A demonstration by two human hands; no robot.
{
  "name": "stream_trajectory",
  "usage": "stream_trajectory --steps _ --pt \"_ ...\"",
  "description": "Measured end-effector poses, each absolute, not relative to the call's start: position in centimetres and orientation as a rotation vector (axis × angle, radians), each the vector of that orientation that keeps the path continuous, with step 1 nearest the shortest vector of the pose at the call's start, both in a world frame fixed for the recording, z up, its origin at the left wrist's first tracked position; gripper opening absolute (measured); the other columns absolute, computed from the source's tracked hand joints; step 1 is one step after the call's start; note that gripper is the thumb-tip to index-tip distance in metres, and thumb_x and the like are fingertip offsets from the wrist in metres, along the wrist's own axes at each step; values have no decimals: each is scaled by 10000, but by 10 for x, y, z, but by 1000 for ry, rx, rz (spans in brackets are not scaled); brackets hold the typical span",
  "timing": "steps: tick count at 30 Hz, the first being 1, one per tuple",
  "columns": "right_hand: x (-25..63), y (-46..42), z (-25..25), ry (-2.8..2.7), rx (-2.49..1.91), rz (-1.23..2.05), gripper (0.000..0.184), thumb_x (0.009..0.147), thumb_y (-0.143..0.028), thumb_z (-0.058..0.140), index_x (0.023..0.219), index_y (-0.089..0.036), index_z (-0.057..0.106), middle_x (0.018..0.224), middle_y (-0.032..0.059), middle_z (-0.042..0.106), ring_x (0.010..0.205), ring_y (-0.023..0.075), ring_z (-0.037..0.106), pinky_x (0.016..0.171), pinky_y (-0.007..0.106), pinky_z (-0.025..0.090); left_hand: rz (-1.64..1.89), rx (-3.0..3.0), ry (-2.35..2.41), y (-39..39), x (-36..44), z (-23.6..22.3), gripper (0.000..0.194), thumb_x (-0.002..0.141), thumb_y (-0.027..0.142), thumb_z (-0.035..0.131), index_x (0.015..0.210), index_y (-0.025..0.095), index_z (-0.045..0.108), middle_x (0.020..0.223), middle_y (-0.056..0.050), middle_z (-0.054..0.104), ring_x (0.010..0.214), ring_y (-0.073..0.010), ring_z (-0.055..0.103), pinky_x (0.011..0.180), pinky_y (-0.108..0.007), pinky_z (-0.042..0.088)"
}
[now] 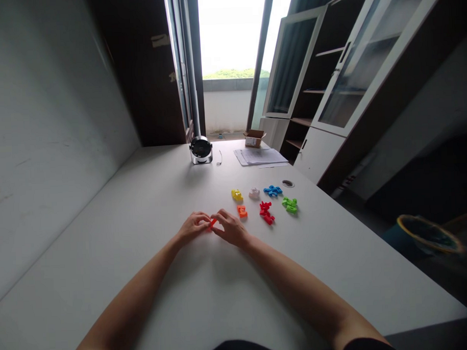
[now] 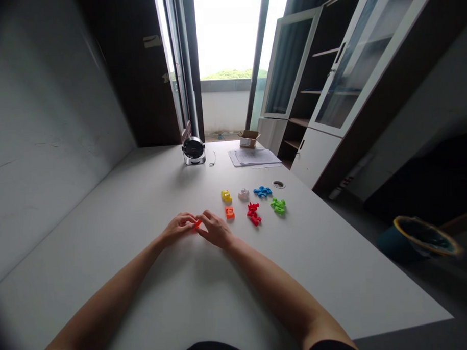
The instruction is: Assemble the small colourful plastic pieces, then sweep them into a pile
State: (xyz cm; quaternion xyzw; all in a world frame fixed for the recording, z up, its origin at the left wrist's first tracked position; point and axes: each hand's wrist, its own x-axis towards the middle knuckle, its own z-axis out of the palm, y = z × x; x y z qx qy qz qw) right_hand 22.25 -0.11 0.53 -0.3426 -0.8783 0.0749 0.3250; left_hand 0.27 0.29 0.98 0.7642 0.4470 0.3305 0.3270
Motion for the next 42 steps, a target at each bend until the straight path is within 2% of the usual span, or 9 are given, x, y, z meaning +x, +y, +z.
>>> stream_trajectory --steps 5,14,23,26,30,37,39,42 --pt "224 0 6 -2312 -906 183 291 912 -213 647 1192 -249 575 1075 52 593 920 178 607 746 262 490 857 1993 1189 1 3 15 198 871 332 597 864 233 768 1071 -54 715 1120 -246 575 939 -339 453" --pt "225 0 7 -2300 -874 212 230 942 -245 627 1169 -245 587 1069 61 619 943 192 612 788 291 498 893 1994 1142 1 4 16 242 867 281 541 854 215 774 1027 -62 726 1049 -236 621 969 -351 460" --pt "225 4 2 -2273 -922 207 151 964 -332 627 1073 -228 639 1003 49 641 845 164 619 765 273 476 982 1876 1199 0 5 13 257 884 349 551 906 170 734 946 -65 717 851 -196 641 737 -284 493" --pt "226 5 1 -2272 -945 210 160 973 -366 615 1022 -218 650 968 40 641 803 151 610 732 256 454 1018 1832 1161 -2 7 14 253 888 368 570 932 170 721 938 -57 729 828 -187 652 763 -289 501" --pt "227 6 0 -2246 -967 233 203 992 -390 582 950 -204 653 891 25 633 731 131 585 686 239 421 1032 1861 1119 -5 9 16 240 887 370 609 994 185 719 977 -55 745 894 -192 663 843 -305 498" --pt "228 5 2 -2231 -985 282 278 1010 -398 537 850 -197 641 825 14 627 679 120 567 646 229 396 1046 1877 1114 -7 8 15 284 879 421 651 1036 194 716 960 -52 752 855 -183 670 817 -302 509" --pt "228 5 3 -2222 -983 296 287 1023 -403 510 872 -202 648 838 19 639 687 123 577 651 231 402 1047 1891 1128 -6 8 15 290 892 435 637 1034 196 721 961 -53 756 864 -189 672 826 -309 511" --pt "228 4 5 -2172 -983 334 232 1030 -393 497 1045 -214 643 850 20 663 711 135 603 679 240 429 1061 1881 1171 -5 7 16 309 903 461 618 1018 197 730 974 -57 759 885 -199 675 845 -316 516"
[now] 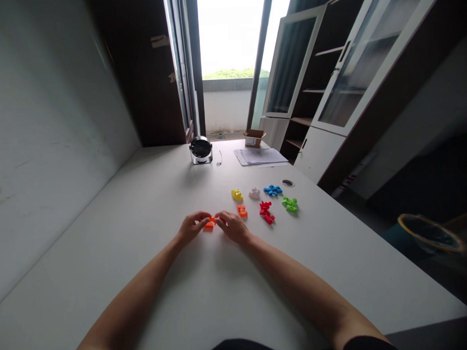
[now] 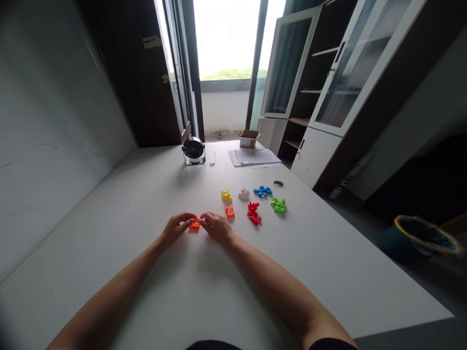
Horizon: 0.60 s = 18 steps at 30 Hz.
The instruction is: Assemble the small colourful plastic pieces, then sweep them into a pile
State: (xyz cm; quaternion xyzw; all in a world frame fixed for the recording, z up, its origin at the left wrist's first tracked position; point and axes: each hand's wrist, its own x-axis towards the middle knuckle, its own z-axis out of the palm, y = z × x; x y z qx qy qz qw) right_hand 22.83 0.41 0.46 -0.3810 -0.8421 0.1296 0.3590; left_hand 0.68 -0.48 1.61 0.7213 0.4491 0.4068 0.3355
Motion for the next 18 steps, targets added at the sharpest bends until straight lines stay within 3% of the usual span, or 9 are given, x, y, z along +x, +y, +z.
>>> stream_trajectory --steps 4,7,12,18 --pt "227 3 4 -2158 -975 371 292 965 -388 604 1210 -234 570 867 7 678 690 138 609 688 250 463 1103 1831 1199 -4 6 16 341 908 484 603 984 178 731 940 -64 756 859 -201 676 813 -304 522" --pt "225 1 3 -2182 -949 343 309 928 -346 646 1207 -239 565 904 18 683 737 150 627 715 262 480 1095 1838 1194 -4 6 15 348 913 488 593 963 173 734 912 -61 751 835 -197 667 790 -295 516" --pt "225 0 4 -2206 -903 300 185 961 -257 576 1145 -236 589 933 32 687 803 158 650 764 273 488 1015 1866 1229 -5 7 16 379 912 502 570 916 165 742 838 -49 736 786 -191 642 745 -282 497" --pt "227 1 5 -2205 -897 285 190 984 -283 569 1165 -231 595 975 44 679 854 171 651 800 287 499 986 1854 1234 -5 8 13 394 919 490 534 856 157 734 759 -22 704 703 -167 608 661 -249 454"
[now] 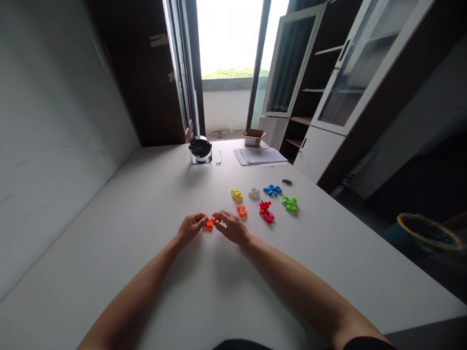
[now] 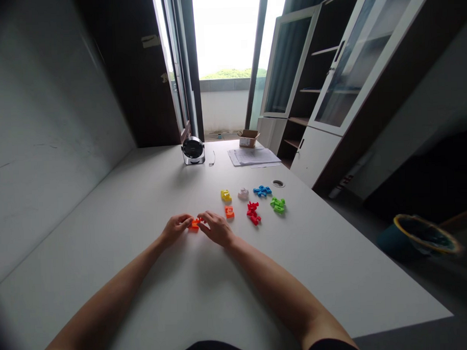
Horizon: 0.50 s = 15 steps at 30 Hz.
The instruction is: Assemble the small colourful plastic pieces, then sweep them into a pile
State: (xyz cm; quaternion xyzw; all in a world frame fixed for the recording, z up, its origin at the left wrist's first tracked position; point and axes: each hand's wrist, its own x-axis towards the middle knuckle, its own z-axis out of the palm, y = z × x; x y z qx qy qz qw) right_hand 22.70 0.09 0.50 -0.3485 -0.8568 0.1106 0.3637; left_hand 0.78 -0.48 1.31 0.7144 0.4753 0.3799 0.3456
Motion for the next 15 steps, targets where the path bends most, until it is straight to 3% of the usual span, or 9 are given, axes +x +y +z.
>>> stream_trajectory --steps 15 --pt "226 1 6 -2184 -894 257 278 988 -286 577 1264 -251 583 1111 71 656 982 195 647 874 322 522 991 1932 1246 -4 8 13 387 938 497 529 876 173 731 786 -15 709 709 -157 588 684 -242 438"
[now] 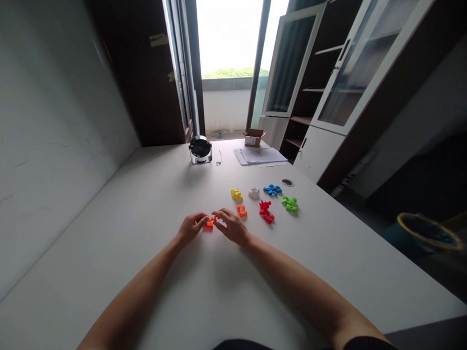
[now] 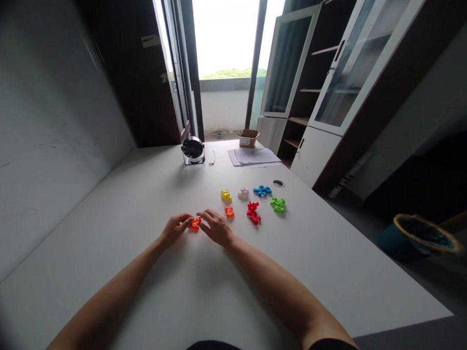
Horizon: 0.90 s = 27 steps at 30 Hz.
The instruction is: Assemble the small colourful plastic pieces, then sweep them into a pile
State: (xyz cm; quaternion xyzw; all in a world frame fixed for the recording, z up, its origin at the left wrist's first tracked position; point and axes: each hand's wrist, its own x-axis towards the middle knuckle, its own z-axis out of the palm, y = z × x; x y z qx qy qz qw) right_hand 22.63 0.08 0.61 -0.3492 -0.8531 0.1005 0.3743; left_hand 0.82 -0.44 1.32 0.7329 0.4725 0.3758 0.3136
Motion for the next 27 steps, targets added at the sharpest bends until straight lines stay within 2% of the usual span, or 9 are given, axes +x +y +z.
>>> stream_trajectory --steps 9,17,23,27 --pt "226 1 6 -2155 -869 258 195 960 -256 608 1152 -235 585 1043 54 667 936 191 640 840 320 515 980 1927 1235 -3 8 10 411 948 496 508 832 156 708 746 -13 676 679 -145 553 664 -234 415" --pt "225 1 7 -2137 -851 245 188 949 -254 616 1135 -241 596 1033 58 680 946 206 642 845 342 520 967 1904 1253 -6 9 14 426 935 504 502 762 156 677 670 3 622 633 -133 518 623 -221 396" --pt "225 1 7 -2142 -850 259 263 950 -241 609 1211 -235 572 1003 46 679 927 194 640 852 333 512 974 1862 1273 -7 11 15 447 915 530 515 786 147 708 669 -17 644 646 -152 547 624 -236 418" --pt "225 1 7 -2149 -848 263 187 952 -251 600 1139 -235 591 972 43 669 900 191 631 824 322 504 971 1863 1277 -7 11 15 444 923 515 507 770 148 705 669 -19 651 646 -155 556 624 -242 420"
